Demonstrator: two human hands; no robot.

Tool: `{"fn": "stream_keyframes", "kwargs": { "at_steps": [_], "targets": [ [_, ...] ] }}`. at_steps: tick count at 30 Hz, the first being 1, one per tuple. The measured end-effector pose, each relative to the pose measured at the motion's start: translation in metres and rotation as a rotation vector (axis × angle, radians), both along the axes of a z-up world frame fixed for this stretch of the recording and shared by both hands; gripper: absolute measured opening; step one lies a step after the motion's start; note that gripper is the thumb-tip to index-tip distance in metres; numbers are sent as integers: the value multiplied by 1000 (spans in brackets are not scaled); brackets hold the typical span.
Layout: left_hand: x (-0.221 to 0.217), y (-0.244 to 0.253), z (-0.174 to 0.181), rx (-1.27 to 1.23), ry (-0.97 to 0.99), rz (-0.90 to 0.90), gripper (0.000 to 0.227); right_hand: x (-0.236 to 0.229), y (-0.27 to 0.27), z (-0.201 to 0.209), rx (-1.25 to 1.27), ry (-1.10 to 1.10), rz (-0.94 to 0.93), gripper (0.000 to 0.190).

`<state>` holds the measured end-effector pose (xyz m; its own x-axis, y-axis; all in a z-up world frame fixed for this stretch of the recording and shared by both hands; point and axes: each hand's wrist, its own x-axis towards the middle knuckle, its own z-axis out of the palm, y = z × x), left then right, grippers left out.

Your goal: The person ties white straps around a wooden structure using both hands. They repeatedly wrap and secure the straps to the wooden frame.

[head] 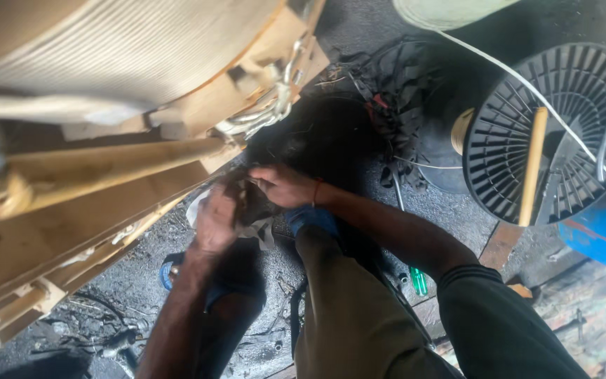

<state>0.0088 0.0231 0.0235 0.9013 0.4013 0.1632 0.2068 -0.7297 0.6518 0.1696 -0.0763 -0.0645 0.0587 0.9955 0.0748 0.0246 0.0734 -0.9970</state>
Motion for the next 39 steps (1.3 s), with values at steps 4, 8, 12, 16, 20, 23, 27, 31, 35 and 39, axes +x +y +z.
{"fn": "stream_keyframes", "kwargs": {
  "at_steps": [4,8,12,16,20,23,27,31,35,39],
  "targets": [
    [-15,11,-12,-76,-23,-17,23,4,0,6,-562,555,100,15],
    [-28,30,-20,262,8,-99,35,28,0,17,-703,812,31,8],
    [-29,26,-22,290,134,-34,42,35,6,15,-645,848,-22,8],
    [-6,-23,-14,-137,-163,415,11,-8,-12,34,113,-499,-289,29],
    [22,-53,-26,-1015,-763,724,19,-11,-86,64,11,-528,-486,23],
    [26,-38,-31,-1455,-880,754,3,43,-179,97,78,-723,-611,22],
    [26,-25,-39,-1379,-455,1014,10,150,-314,150,-111,-1150,-913,22],
    [5,-6,-62,-1072,-265,982,10,248,-366,141,-597,-1281,-1076,28],
    [3,8,-96,-140,-239,535,19,327,-388,105,-782,-1207,-823,47],
    [18,11,-117,108,56,620,20,366,-384,96,-1145,-1162,-603,44]
  ]
}}
